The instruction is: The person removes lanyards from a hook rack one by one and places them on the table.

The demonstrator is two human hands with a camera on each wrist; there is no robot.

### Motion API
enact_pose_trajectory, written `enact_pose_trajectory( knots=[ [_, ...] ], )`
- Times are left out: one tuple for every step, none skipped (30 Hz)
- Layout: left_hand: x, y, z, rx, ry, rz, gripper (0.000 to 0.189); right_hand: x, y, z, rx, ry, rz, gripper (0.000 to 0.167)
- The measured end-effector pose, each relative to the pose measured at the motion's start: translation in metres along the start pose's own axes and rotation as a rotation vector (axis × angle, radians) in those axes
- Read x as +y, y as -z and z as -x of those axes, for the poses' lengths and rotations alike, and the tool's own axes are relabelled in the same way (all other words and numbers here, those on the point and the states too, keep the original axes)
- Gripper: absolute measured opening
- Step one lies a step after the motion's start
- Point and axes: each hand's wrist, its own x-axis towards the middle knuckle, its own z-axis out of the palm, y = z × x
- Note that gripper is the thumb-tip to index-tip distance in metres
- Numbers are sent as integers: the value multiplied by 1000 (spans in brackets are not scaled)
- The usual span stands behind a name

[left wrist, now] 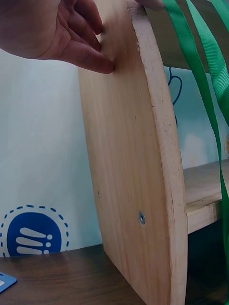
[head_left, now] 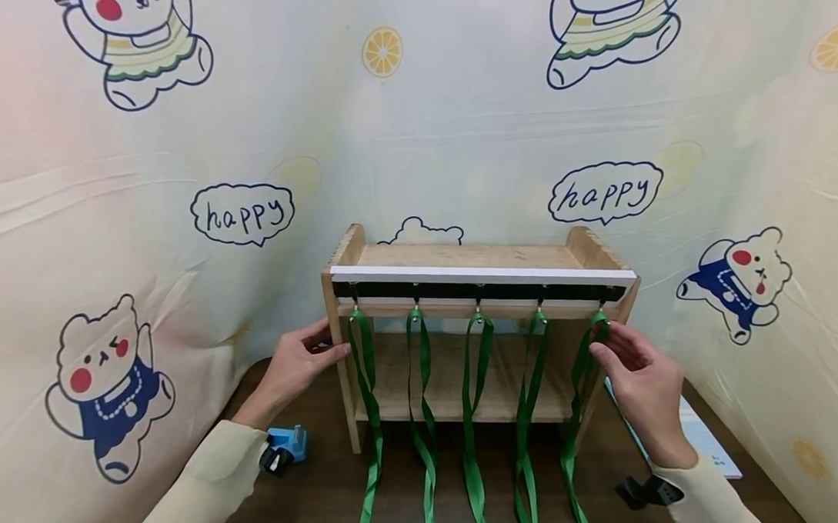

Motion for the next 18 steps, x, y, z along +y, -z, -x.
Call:
enact_pose_trajectory(
  knots=[
    [0,1,0,-2,0,-2,66,-1,-1,0,7,1,11,36],
    [0,1,0,-4,0,-3,66,-2,-3,0,12,1,21,34],
    [0,2,1,-5,2,-6,67,-3,-4,0,14,2,35,33],
    [0,2,1,-4,4,-7,67,-4,-5,-1,12,4,47,32],
    [-1,1,2,-4,6,-8,67,-4,-5,-2,8,9,58,31],
    [-1,1,2,-3,10,-9,67,-4,-6,-3,3,16,71,30],
    [-2,1,3,-1,11,-13,68,-4,-7,-4,1,25,82,29],
    [-2,1,3,1,14,-16,67,-4,-8,-5,-2,39,91,27],
    [-2,2,3,3,15,-19,67,-4,-8,-6,-3,55,100,25],
    [-2,2,3,2,15,-22,68,-4,-9,-7,-2,72,109,23],
    [-2,2,3,1,15,-24,68,-4,-9,-7,3,91,118,21],
    [-2,2,2,0,14,-23,68,-4,-9,-8,8,110,121,18],
    [-1,2,2,-2,14,-22,68,-4,-10,-8,11,129,121,16],
    [-1,2,1,-4,13,-21,68,-4,-10,-9,13,146,120,14],
    [0,2,1,-6,13,-19,68,-4,-11,-9,15,160,122,13],
    [0,2,1,-8,13,-17,68,-4,-11,-10,16,170,118,12],
    [1,2,0,-9,13,-14,68,-4,-12,-10,17,176,114,11],
    [1,1,0,-11,14,-11,68,-4,-12,-11,18,177,111,11]
  ],
)
